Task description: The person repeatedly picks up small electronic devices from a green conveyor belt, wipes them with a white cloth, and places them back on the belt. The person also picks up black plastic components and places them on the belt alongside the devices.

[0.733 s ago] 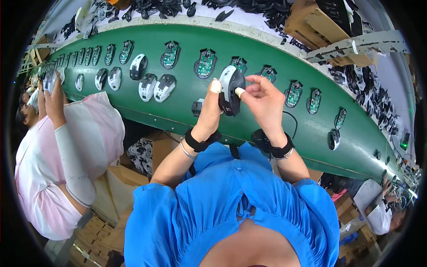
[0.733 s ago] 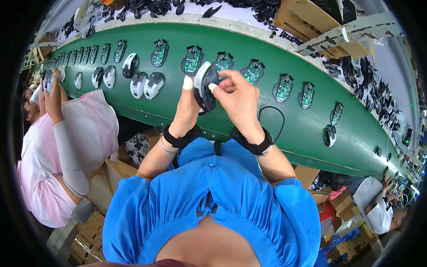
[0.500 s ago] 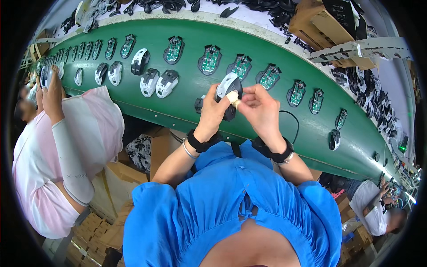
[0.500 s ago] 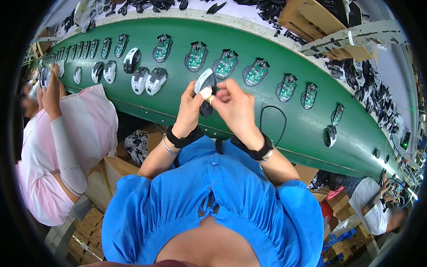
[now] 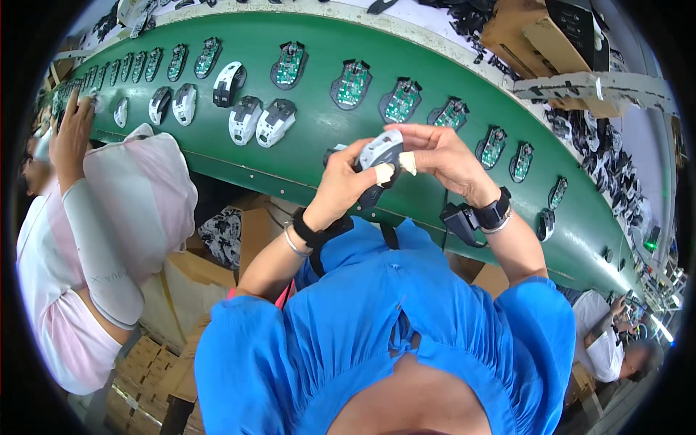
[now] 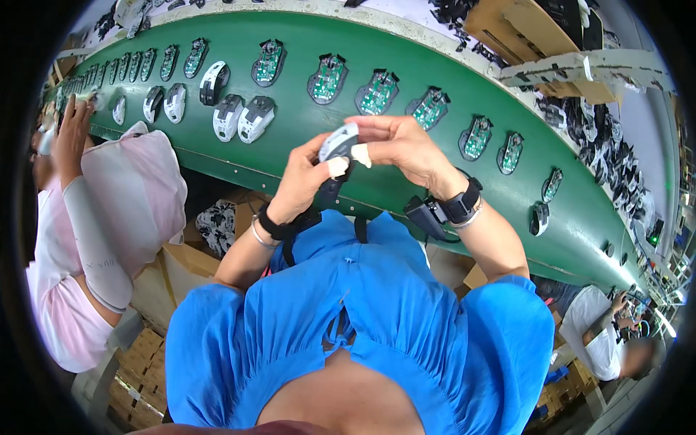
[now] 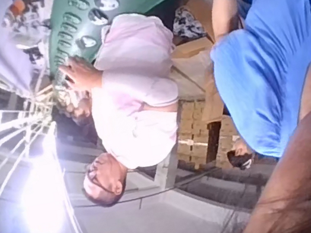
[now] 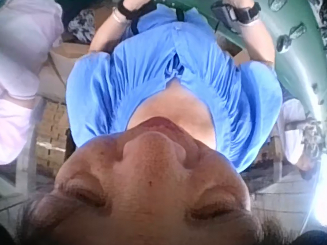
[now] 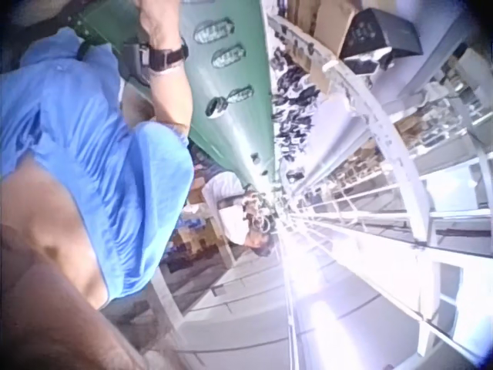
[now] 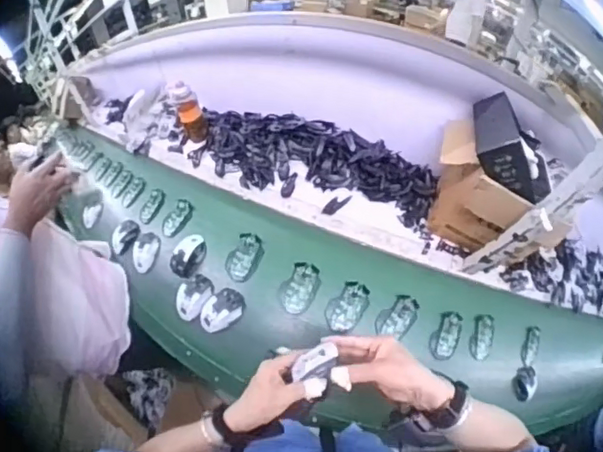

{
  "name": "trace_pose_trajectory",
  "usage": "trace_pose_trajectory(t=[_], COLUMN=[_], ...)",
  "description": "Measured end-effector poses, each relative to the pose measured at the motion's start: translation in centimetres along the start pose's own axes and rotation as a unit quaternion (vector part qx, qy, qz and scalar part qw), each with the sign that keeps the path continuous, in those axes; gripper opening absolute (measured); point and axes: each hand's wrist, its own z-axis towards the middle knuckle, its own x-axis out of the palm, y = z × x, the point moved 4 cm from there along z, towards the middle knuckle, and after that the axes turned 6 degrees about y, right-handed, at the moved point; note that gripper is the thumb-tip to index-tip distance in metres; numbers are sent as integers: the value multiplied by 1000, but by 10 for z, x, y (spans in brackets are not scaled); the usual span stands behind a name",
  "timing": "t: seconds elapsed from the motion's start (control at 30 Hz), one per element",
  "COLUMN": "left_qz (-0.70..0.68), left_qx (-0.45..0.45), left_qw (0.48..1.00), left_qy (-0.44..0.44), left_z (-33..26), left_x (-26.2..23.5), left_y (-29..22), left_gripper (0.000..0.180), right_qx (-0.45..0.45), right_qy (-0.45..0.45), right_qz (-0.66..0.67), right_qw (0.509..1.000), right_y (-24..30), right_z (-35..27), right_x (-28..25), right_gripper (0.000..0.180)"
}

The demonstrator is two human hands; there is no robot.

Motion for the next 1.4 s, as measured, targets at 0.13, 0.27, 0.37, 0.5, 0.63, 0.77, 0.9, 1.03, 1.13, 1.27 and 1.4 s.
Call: trace_pose_trajectory(t=[0.13, 0.27, 0.37, 0.5, 0.63, 0.77, 0.9, 1.03, 1.13, 1.27, 1.4], left_qz=[24, 110, 175, 296, 382, 359, 475, 456, 572, 644, 671], left_qx=[-64, -49, 102, -28, -26, -104, 98, 58, 69, 64, 91], left_qw=[996, 987, 970, 951, 918, 907, 868, 887, 811, 761, 736], left_qy=[64, 102, 134, 86, 107, 194, 109, -49, -108, -41, 2], left_z=[19, 23, 15, 3, -13, -30, -26, -33, -29, -6, 12], left_x=[-8, -3, 1, 4, 15, 21, 12, -39, -54, -42, -59], left_y=[13, -3, -9, -12, -4, 55, 61, 44, 41, 62, 76], left_gripper=[60, 90, 94, 89, 68, 71, 75, 63, 77, 85, 72], right_qx=[30, -54, -20, -54, -130, -75, -93, -255, 30, 191, -166], right_qy=[-36, -18, -28, -52, -44, -94, -408, -739, -870, -841, -694], right_qz=[-13, -212, -95, -92, -437, -367, -315, -118, -195, -383, -469], right_qw=[999, 976, 995, 993, 889, 922, 852, 612, 453, 330, 520], right_y=[-7, 10, 23, 18, -6, -93, -135, -162, -199, -209, -105], right_z=[0, -5, -13, -18, -28, -48, -95, -207, -266, -269, -168], right_x=[-8, -3, 1, 0, 18, -4, -73, -198, -244, -269, -238], right_gripper=[56, 56, 54, 56, 59, 52, 49, 37, 74, 85, 58])
